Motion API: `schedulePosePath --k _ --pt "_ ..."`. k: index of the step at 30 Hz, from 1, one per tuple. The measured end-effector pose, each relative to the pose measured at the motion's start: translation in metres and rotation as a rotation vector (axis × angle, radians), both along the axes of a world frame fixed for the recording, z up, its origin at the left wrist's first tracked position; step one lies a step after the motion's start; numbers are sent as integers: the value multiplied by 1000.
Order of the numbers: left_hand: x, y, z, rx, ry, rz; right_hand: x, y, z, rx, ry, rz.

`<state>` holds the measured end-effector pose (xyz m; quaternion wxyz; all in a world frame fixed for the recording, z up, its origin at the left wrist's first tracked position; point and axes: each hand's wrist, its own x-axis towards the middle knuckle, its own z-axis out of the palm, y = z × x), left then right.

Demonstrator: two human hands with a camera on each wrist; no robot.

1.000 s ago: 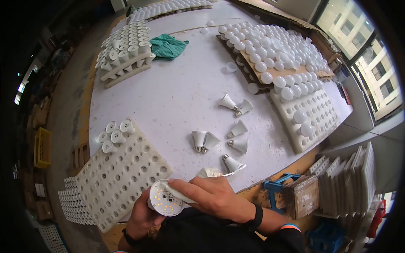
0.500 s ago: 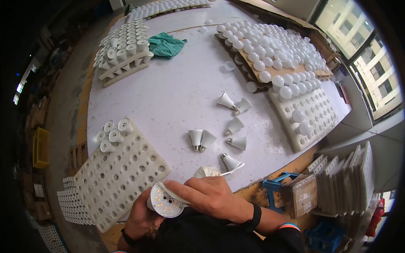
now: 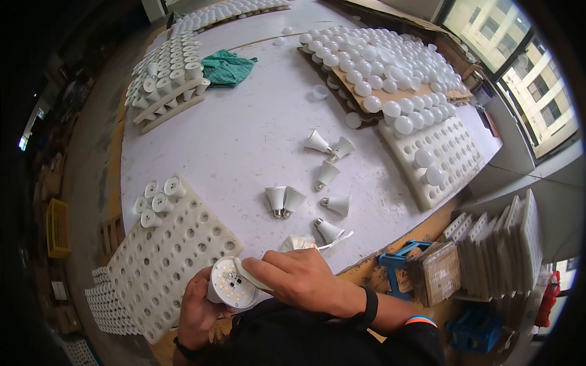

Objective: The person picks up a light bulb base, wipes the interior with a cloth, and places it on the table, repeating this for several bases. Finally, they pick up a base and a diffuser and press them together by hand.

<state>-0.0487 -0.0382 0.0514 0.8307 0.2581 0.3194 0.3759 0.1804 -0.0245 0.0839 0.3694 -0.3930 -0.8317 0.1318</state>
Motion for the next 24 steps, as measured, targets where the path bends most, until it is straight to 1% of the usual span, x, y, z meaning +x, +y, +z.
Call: schedulePosePath --k 1,3,7,9,13,15,19,22,24 --pt "2 0 3 -1 -1 -1 0 0 0 -20 -2 13" --pt "6 0 9 91 38 68 0 0 2 -34 0 16" --pt "3 -4 4 157 88 103 0 0 -1 -62 -12 22" --pt "1 -4 -5 338 210 123 0 0 -2 -66 -12 21" --pt "4 0 4 396 197 134 0 0 0 -90 4 29" --pt "4 0 0 469 211 203 0 0 -1 -111 8 32" --pt "-3 -1 -5 454 159 212 0 -1 -1 -168 29 30" --pt "-3 0 -2 457 149 218 1 -2 2 -238 24 38" --pt "-1 1 2 448 99 220 1 -2 2 -262 32 47"
